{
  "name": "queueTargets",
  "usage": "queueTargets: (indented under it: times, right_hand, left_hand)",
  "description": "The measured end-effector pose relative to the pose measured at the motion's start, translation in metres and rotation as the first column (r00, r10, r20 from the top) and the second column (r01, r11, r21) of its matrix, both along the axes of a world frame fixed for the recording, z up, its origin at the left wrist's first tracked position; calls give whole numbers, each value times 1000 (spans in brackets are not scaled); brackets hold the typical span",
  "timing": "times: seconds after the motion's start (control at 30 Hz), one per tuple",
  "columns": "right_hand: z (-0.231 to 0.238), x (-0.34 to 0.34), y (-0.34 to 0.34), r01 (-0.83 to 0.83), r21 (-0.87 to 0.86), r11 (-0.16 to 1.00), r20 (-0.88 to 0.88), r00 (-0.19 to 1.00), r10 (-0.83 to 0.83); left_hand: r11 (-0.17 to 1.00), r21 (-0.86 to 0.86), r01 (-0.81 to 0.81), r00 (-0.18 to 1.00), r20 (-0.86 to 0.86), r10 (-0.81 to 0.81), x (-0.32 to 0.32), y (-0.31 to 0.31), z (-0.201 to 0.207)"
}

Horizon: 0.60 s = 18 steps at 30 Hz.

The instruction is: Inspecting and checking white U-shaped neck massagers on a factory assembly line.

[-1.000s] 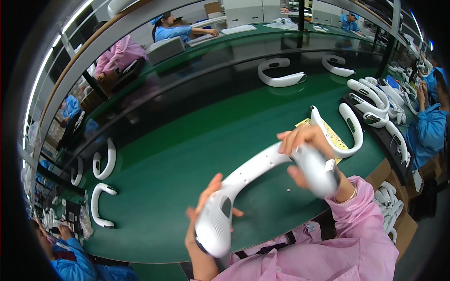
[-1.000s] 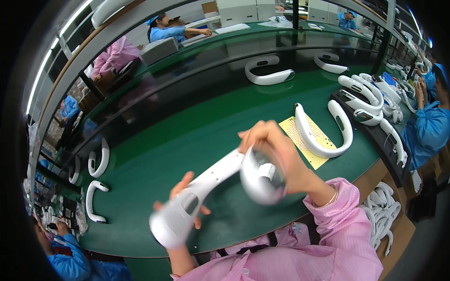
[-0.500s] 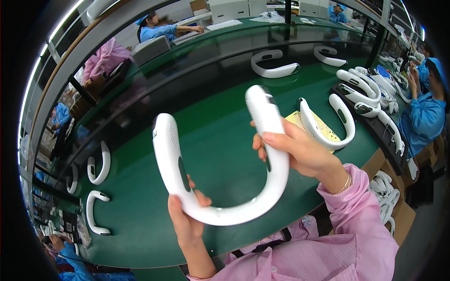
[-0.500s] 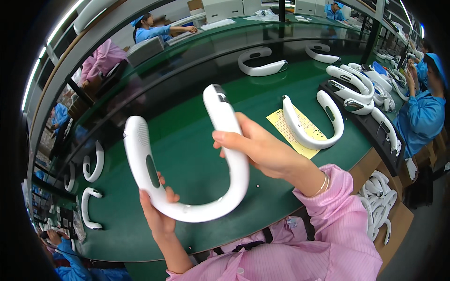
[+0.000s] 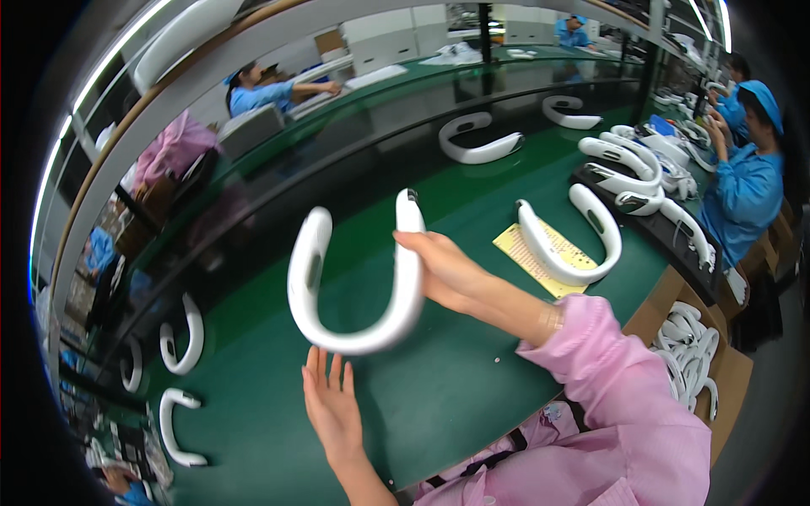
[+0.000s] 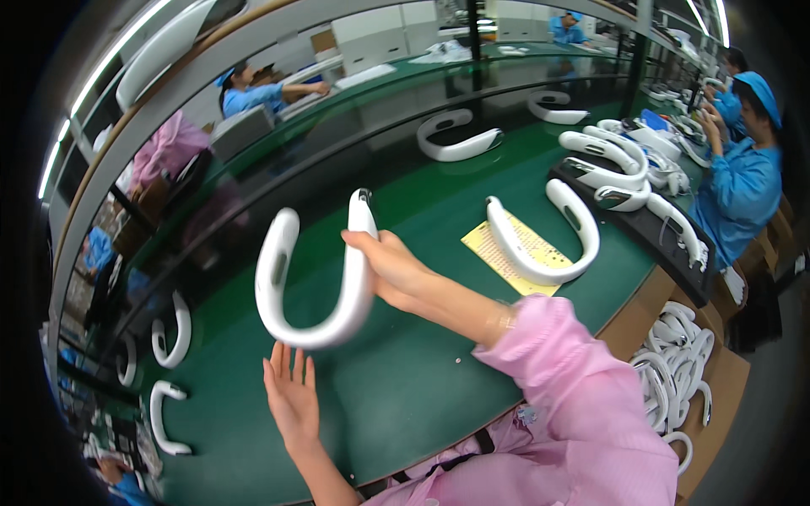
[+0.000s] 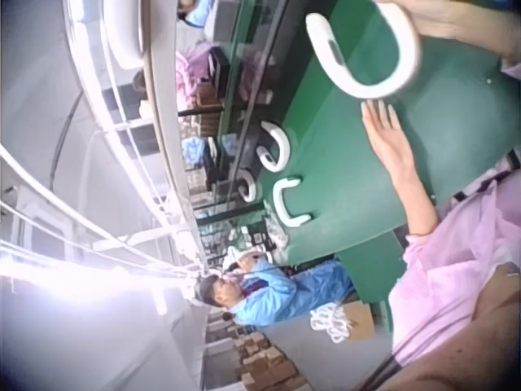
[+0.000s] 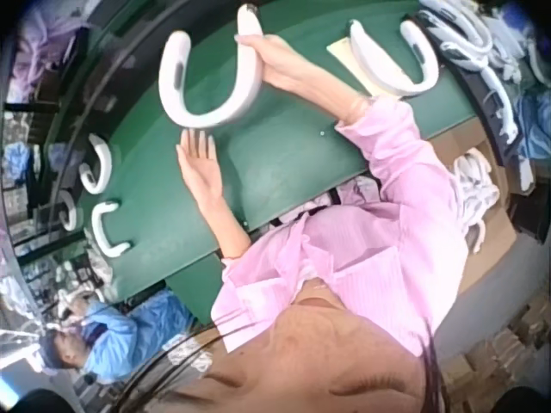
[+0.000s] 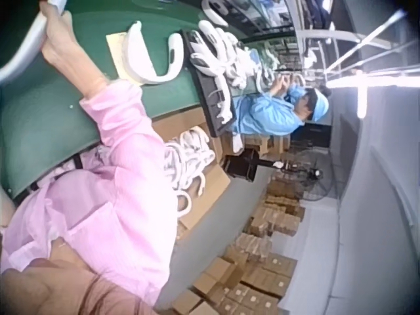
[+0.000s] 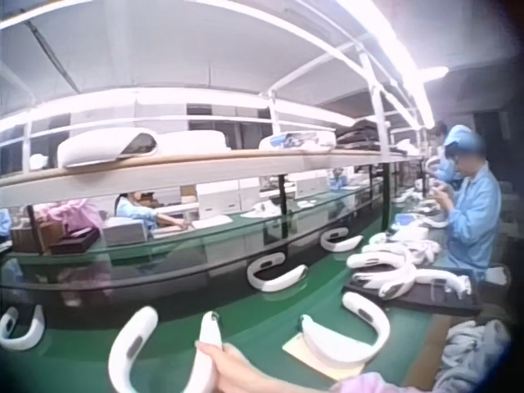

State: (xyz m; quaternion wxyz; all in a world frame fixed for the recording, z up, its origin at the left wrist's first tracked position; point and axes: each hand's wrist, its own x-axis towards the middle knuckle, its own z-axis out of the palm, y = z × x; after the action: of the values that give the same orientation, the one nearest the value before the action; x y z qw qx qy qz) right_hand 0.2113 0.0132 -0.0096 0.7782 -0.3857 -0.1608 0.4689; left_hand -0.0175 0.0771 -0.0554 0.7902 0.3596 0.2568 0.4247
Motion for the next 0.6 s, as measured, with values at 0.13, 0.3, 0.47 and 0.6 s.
queueTargets:
  times: [0.13,0.3,0.47,0.6]
  right_hand:
    - [-13,45,49,79,117,990,-151,987,-61]
    - [-47,65,9,-54,-243,968,338,931,137]
    - [-47,57,-139,574,30,818,979,-183,92]
    - [-61,54,-217,834,-150,530,799,-214,562]
  left_hand:
    - [991,33,131,991,-40,-129,-3,-10,3]
    - [986,-39,160,982,-99,-163,-3,-14,4]
    - [985,47,164,975,-159,-155,3,-21,5]
    - [946,237,221,955,-251,-161,6,-32,4]
